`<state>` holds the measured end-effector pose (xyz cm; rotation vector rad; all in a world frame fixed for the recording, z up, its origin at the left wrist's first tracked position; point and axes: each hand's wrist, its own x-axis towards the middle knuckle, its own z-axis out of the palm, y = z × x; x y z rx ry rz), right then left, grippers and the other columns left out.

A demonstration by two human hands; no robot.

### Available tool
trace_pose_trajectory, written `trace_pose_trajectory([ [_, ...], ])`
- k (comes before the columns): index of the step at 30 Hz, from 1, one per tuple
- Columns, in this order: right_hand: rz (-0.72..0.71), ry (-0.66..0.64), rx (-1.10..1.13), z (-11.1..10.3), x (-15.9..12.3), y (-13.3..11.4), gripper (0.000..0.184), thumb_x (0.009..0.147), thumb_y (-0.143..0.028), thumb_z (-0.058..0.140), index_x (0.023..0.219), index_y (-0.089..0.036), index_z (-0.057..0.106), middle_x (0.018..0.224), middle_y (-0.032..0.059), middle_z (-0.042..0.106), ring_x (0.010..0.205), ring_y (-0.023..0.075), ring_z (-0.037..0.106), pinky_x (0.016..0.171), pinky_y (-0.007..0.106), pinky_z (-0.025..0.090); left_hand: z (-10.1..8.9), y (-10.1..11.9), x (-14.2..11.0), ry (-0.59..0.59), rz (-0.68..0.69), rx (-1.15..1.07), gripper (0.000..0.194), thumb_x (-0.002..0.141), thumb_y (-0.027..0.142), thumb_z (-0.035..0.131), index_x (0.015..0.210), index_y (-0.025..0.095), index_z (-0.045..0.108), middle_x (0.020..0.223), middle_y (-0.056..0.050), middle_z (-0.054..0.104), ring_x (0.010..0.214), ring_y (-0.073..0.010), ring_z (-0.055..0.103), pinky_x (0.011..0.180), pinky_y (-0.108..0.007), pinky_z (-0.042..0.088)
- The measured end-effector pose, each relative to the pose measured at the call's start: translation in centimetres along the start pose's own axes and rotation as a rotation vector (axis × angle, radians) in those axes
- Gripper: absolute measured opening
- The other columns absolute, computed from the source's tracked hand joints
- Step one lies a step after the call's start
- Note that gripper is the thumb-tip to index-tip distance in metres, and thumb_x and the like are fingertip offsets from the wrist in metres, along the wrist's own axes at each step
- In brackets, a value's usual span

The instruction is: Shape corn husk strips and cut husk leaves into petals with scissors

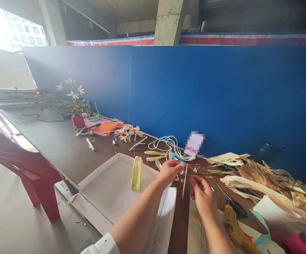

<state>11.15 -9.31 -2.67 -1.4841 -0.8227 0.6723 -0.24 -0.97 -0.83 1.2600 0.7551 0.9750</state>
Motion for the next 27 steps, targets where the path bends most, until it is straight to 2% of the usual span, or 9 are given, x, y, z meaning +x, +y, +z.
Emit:
trace_pose_trajectory([
  [2,0.019,0.020,0.022,-0.1,0.0,-0.1,0.047,0.065,-0.053,0.067,0.096,-0.019,0.061,0.048,-0.0063,0.047,0.041,0.0103,0.040,0.039,0.021,0.031,0.9,-0.4,-0.3,-0.105,-0.024,-0.077,0.039,0.064,0.051,0.069,0.069,0.014,0.056,0.056,0.003,0.049,0.049,-0.0063,0.043,0.045,-0.019,0.035],
  [5,0.021,0.060,0.028,-0.3,0.2,0.1,0.052,0.066,-0.056,0.065,0.101,-0.019,0.062,0.049,-0.0050,0.049,0.043,0.0110,0.042,0.039,0.021,0.032,1.5,-0.9,-0.7,-0.206,-0.054,-0.133,0.043,0.062,0.053,0.070,0.073,0.012,0.061,0.057,0.003,0.049,0.051,-0.0060,0.045,0.048,-0.019,0.037],
  [12,-0.061,0.120,-0.145,-1.0,0.5,0.7,0.055,0.072,-0.059,0.060,0.108,-0.019,0.065,0.068,0.0024,0.065,0.048,0.0127,0.049,0.043,0.023,0.038,1.6,-1.3,-0.4,-0.259,-0.048,-0.147,0.050,0.062,0.051,0.072,0.090,0.010,0.071,0.071,-0.003,0.057,0.062,-0.0079,0.050,0.054,-0.021,0.042],
  [16,-0.159,0.144,-0.207,-1.2,0.6,0.7,0.052,0.073,-0.057,0.060,0.106,-0.017,0.066,0.082,0.0073,0.070,0.058,0.0155,0.057,0.047,0.024,0.040,1.7,-1.6,-0.3,-0.251,-0.045,-0.138,0.044,0.064,0.045,0.072,0.091,0.010,0.072,0.077,-0.005,0.060,0.064,-0.0081,0.050,0.056,-0.021,0.044],
  [19,-0.231,0.158,-0.239,-1.2,0.3,0.3,0.051,0.075,-0.056,0.058,0.105,-0.015,0.066,0.088,0.0100,0.071,0.063,0.0175,0.060,0.051,0.025,0.043,1.8,-1.9,-0.2,-0.241,-0.032,-0.097,0.037,0.067,0.039,0.070,0.091,0.011,0.073,0.075,-0.004,0.060,0.064,-0.0082,0.050,0.057,-0.021,0.044],
  [23,-0.403,0.229,-0.440,-1.4,-0.2,-0.5,0.047,0.078,-0.055,0.052,0.098,-0.016,0.070,0.086,0.0107,0.072,0.066,0.0199,0.063,0.060,0.028,0.046,1.9,-1.9,-0.2,-0.229,0.001,0.009,0.028,0.074,0.031,0.063,0.094,0.013,0.072,0.074,-0.003,0.060,0.061,-0.0077,0.049,0.056,-0.021,0.045],
  [25,-0.450,0.251,-0.572,-1.5,-0.4,-0.7,0.045,0.081,-0.054,0.050,0.097,-0.018,0.072,0.083,0.0102,0.072,0.068,0.0219,0.064,0.061,0.029,0.045,1.9,-1.7,-0.3,-0.195,0.063,0.120,0.025,0.076,0.028,0.061,0.092,0.014,0.073,0.079,-0.004,0.061,0.064,-0.0088,0.052,0.059,-0.022,0.047],
  [27,-0.421,0.253,-0.682,-1.7,-0.5,-0.8,0.043,0.083,-0.053,0.047,0.098,-0.022,0.073,0.081,0.0087,0.073,0.068,0.0233,0.064,0.057,0.029,0.042,1.8,-1.5,-0.5,-0.149,0.175,0.282,0.022,0.077,0.027,0.059,0.090,0.016,0.073,0.084,-0.004,0.063,0.071,-0.0109,0.056,0.068,-0.024,0.049],
])
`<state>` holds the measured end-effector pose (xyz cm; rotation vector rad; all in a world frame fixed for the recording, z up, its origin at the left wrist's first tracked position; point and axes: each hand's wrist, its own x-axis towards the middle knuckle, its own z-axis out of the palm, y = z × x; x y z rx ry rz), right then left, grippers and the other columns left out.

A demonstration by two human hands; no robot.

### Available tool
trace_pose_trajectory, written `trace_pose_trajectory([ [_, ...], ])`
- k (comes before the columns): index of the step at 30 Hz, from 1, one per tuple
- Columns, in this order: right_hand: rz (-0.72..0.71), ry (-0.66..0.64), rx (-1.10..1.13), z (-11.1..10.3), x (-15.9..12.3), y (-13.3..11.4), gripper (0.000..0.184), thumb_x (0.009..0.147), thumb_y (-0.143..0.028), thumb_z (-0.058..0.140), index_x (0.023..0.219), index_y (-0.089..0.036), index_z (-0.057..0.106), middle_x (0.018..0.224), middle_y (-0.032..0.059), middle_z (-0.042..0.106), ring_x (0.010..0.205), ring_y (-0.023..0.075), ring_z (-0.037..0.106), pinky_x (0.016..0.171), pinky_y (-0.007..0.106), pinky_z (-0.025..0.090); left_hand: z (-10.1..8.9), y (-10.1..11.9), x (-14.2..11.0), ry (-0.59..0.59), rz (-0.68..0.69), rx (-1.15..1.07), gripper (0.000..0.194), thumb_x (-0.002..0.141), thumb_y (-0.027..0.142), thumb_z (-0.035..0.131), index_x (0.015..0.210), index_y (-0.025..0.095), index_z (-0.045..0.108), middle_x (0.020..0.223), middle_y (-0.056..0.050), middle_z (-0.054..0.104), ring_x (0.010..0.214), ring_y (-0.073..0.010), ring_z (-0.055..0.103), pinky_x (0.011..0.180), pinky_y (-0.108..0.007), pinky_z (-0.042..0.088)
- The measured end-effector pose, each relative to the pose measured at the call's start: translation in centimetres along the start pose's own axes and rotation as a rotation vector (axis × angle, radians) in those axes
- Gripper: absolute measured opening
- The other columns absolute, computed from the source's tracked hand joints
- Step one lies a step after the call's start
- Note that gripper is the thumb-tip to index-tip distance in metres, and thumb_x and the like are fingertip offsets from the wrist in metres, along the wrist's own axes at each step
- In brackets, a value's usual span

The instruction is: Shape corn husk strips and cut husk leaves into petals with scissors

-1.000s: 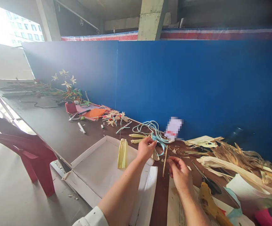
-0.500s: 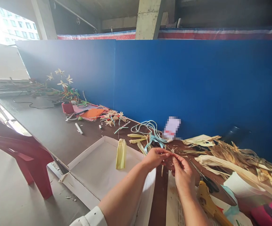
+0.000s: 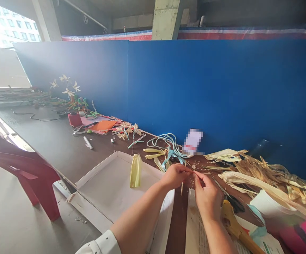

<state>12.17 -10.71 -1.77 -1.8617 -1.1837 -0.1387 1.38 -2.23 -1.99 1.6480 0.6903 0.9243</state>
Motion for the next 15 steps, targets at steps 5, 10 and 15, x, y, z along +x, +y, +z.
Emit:
trace_pose_trajectory([
  [5,0.009,-0.093,-0.161,0.3,-0.1,0.4,0.042,0.085,-0.052,0.044,0.100,-0.025,0.072,0.073,0.0067,0.071,0.060,0.0220,0.062,0.053,0.029,0.038,-0.3,0.6,-0.8,0.025,0.210,0.406,0.024,0.080,0.019,0.050,0.090,0.020,0.072,0.089,-0.003,0.066,0.086,-0.0139,0.059,0.082,-0.025,0.047],
  [10,-0.122,-0.172,-0.233,0.8,-0.4,0.4,0.038,0.086,-0.041,0.040,0.094,-0.022,0.072,0.081,0.0096,0.071,0.062,0.0197,0.061,0.057,0.028,0.041,-0.4,1.0,-1.4,-0.036,0.251,0.747,0.022,0.078,0.020,0.049,0.083,0.020,0.071,0.086,-0.005,0.065,0.086,-0.0176,0.059,0.077,-0.028,0.049],
  [15,-0.095,-0.258,-0.361,0.6,-0.4,0.0,0.035,0.087,-0.041,0.040,0.091,-0.024,0.071,0.077,0.0076,0.070,0.056,0.0186,0.060,0.053,0.028,0.039,-0.4,1.3,-1.5,-0.106,0.245,0.912,0.021,0.079,0.023,0.048,0.081,0.018,0.068,0.087,-0.008,0.064,0.087,-0.0208,0.060,0.079,-0.031,0.049],
])
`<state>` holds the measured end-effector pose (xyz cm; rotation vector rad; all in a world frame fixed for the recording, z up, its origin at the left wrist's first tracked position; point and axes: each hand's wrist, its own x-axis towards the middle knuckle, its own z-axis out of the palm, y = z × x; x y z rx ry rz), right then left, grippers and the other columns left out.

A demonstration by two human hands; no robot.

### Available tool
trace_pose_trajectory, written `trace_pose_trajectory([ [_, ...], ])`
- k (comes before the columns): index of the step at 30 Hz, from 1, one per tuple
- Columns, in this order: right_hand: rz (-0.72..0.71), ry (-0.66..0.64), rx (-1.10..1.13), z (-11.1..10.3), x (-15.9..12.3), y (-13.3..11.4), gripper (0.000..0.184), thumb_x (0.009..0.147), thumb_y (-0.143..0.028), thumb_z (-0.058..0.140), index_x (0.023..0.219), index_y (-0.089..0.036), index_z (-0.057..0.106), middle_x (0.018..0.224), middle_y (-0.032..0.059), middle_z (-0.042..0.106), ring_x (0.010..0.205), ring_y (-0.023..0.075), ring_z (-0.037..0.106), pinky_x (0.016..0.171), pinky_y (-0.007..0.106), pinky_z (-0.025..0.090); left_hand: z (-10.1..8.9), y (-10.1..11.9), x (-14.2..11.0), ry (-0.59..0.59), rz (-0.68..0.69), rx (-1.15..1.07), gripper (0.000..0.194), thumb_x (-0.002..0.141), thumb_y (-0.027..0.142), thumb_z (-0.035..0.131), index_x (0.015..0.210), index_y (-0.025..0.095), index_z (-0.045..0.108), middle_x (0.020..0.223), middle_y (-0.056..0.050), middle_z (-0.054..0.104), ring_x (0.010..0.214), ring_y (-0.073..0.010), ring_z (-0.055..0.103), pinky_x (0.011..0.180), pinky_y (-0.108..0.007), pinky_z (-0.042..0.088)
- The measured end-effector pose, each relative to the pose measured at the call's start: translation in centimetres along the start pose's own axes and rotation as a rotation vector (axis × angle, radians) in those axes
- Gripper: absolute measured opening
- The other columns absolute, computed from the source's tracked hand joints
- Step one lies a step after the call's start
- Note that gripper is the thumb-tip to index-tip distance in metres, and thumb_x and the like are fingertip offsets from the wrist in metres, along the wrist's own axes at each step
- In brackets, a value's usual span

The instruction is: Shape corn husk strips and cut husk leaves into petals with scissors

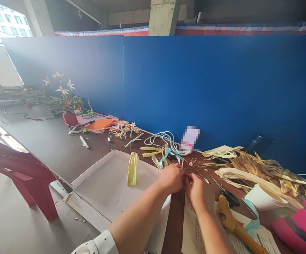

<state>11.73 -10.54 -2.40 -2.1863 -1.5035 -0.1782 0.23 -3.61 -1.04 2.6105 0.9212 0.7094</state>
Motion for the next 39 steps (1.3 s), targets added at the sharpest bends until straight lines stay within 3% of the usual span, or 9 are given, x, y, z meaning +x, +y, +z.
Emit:
trace_pose_trajectory([
  [11,0.058,-0.051,-0.080,-0.5,0.1,-0.5,0.028,0.086,-0.041,0.041,0.081,-0.026,0.064,0.073,0.0058,0.069,0.060,0.0231,0.063,0.046,0.028,0.028,-0.7,0.5,-0.2,-0.079,-0.031,0.052,0.023,0.079,0.024,0.048,0.085,0.018,0.069,0.092,-0.011,0.064,0.092,-0.0230,0.058,0.084,-0.033,0.048],
  [17,0.195,-0.017,0.057,-0.4,0.5,-0.5,0.026,0.082,-0.043,0.045,0.081,-0.026,0.064,0.069,0.0050,0.069,0.057,0.0229,0.061,0.045,0.028,0.029,-0.4,0.2,-0.1,0.039,-0.062,-0.025,0.024,0.082,0.026,0.047,0.084,0.023,0.070,0.091,-0.006,0.063,0.090,-0.0200,0.056,0.085,-0.031,0.045],
  [20,0.178,0.087,0.144,-0.5,0.6,-0.1,0.023,0.078,-0.039,0.049,0.081,-0.022,0.065,0.073,0.0065,0.070,0.061,0.0224,0.061,0.050,0.028,0.032,-0.8,-0.2,0.0,0.118,-0.200,-0.021,0.025,0.083,0.022,0.045,0.088,0.021,0.069,0.094,-0.007,0.062,0.092,-0.0195,0.055,0.085,-0.030,0.044],
  [23,0.164,0.199,0.227,-0.8,0.6,0.4,0.026,0.077,-0.040,0.050,0.081,-0.020,0.066,0.073,0.0083,0.070,0.064,0.0230,0.061,0.057,0.030,0.036,-1.9,-0.7,0.2,0.277,-0.356,-0.034,0.033,0.087,0.021,0.041,0.108,0.025,0.065,0.108,-0.006,0.061,0.100,-0.0185,0.054,0.090,-0.028,0.043],
  [27,0.173,0.185,0.257,-0.9,0.7,0.8,0.040,0.081,-0.054,0.045,0.078,-0.021,0.066,0.066,0.0069,0.067,0.059,0.0221,0.058,0.055,0.030,0.035,-3.2,-1.5,0.3,0.395,-0.516,-0.005,0.038,0.089,0.020,0.037,0.121,0.025,0.058,0.113,-0.006,0.060,0.106,-0.0186,0.053,0.092,-0.028,0.041],
  [30,0.153,0.154,0.213,-0.8,0.7,0.8,0.043,0.082,-0.058,0.043,0.075,-0.022,0.066,0.062,0.0057,0.065,0.057,0.0211,0.056,0.053,0.029,0.033,-3.4,-2.1,0.3,0.309,-0.581,0.045,0.034,0.088,0.020,0.037,0.109,0.021,0.064,0.104,-0.009,0.065,0.103,-0.0214,0.056,0.090,-0.032,0.042],
  [35,0.109,0.195,0.337,-0.2,0.8,1.1,0.037,0.080,-0.038,0.047,0.108,-0.024,0.067,0.091,0.0046,0.071,0.066,0.0188,0.061,0.059,0.029,0.040,-3.0,-2.6,0.3,0.012,-0.646,0.106,0.027,0.081,0.019,0.044,0.092,0.016,0.068,0.094,-0.014,0.069,0.094,-0.0248,0.061,0.081,-0.033,0.045],
  [39,0.130,0.072,0.333,0.2,0.7,0.9,0.036,0.082,-0.043,0.047,0.105,-0.027,0.068,0.088,0.0029,0.072,0.071,0.0214,0.063,0.062,0.031,0.042,-2.9,-2.6,0.2,-0.039,-0.669,0.118,0.026,0.078,0.020,0.048,0.091,0.015,0.069,0.093,-0.016,0.069,0.089,-0.0249,0.064,0.078,-0.032,0.046],
])
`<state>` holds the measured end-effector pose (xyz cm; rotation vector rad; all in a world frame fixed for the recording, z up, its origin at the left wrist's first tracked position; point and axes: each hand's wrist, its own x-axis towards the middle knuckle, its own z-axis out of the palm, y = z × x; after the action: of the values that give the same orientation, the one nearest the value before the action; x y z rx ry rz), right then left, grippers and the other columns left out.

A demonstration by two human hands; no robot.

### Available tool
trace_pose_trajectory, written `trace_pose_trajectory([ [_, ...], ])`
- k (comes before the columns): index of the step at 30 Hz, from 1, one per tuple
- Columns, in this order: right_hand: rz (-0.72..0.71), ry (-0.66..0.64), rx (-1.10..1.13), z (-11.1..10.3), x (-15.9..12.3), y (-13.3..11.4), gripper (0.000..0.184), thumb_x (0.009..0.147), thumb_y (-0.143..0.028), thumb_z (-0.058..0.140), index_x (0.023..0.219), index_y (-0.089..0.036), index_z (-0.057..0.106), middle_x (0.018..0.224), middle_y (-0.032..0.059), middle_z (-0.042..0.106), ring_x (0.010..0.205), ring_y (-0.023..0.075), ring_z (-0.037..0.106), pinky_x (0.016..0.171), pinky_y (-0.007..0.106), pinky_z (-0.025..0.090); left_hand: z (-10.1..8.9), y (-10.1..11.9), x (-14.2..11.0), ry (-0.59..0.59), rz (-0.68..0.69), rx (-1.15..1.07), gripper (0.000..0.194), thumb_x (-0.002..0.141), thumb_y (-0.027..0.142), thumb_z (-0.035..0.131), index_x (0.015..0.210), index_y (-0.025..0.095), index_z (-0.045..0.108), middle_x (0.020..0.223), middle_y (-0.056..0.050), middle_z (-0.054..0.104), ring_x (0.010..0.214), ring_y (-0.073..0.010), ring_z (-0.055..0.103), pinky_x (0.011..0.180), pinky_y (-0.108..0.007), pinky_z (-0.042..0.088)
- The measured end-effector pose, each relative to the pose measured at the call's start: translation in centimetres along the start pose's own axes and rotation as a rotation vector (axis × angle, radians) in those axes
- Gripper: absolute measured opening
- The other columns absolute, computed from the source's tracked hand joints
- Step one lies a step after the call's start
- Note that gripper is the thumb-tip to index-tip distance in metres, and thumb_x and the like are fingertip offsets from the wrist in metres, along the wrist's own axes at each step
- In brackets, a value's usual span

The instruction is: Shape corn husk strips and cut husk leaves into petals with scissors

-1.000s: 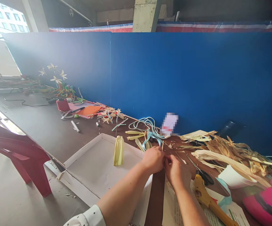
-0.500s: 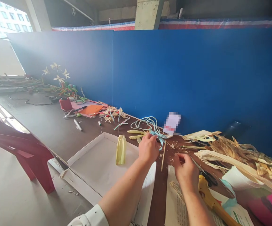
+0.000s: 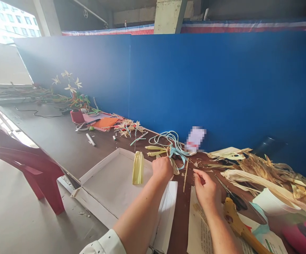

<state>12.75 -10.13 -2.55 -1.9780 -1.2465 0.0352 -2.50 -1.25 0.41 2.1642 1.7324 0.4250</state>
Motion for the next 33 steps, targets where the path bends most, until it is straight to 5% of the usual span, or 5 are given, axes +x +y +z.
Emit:
trace_pose_trajectory([
  [14,-0.111,-0.084,0.081,0.7,-0.4,-0.2,0.036,0.080,-0.043,0.048,0.100,-0.022,0.069,0.091,0.0057,0.067,0.072,0.0188,0.062,0.064,0.030,0.043,-0.1,-1.2,-0.7,0.000,-0.082,0.028,0.028,0.076,0.014,0.051,0.099,0.014,0.066,0.099,-0.015,0.068,0.095,-0.0241,0.064,0.077,-0.029,0.049],
  [26,-0.156,-0.040,0.146,1.2,-0.5,-0.2,0.034,0.080,-0.032,0.046,0.102,-0.018,0.067,0.091,0.0078,0.069,0.082,0.0205,0.064,0.073,0.032,0.046,1.4,-0.5,-1.5,0.091,0.081,0.037,0.026,0.078,0.035,0.055,0.091,0.018,0.069,0.102,-0.012,0.064,0.100,-0.0257,0.056,0.083,-0.035,0.045],
  [33,-0.175,-0.083,0.194,2.8,-0.1,1.6,0.036,0.082,-0.027,0.043,0.107,-0.019,0.067,0.099,0.0078,0.070,0.087,0.0203,0.065,0.077,0.033,0.048,1.8,-0.3,-1.0,0.082,0.037,0.052,0.028,0.079,0.022,0.045,0.092,0.015,0.069,0.100,-0.012,0.066,0.098,-0.0259,0.057,0.084,-0.036,0.044],
])
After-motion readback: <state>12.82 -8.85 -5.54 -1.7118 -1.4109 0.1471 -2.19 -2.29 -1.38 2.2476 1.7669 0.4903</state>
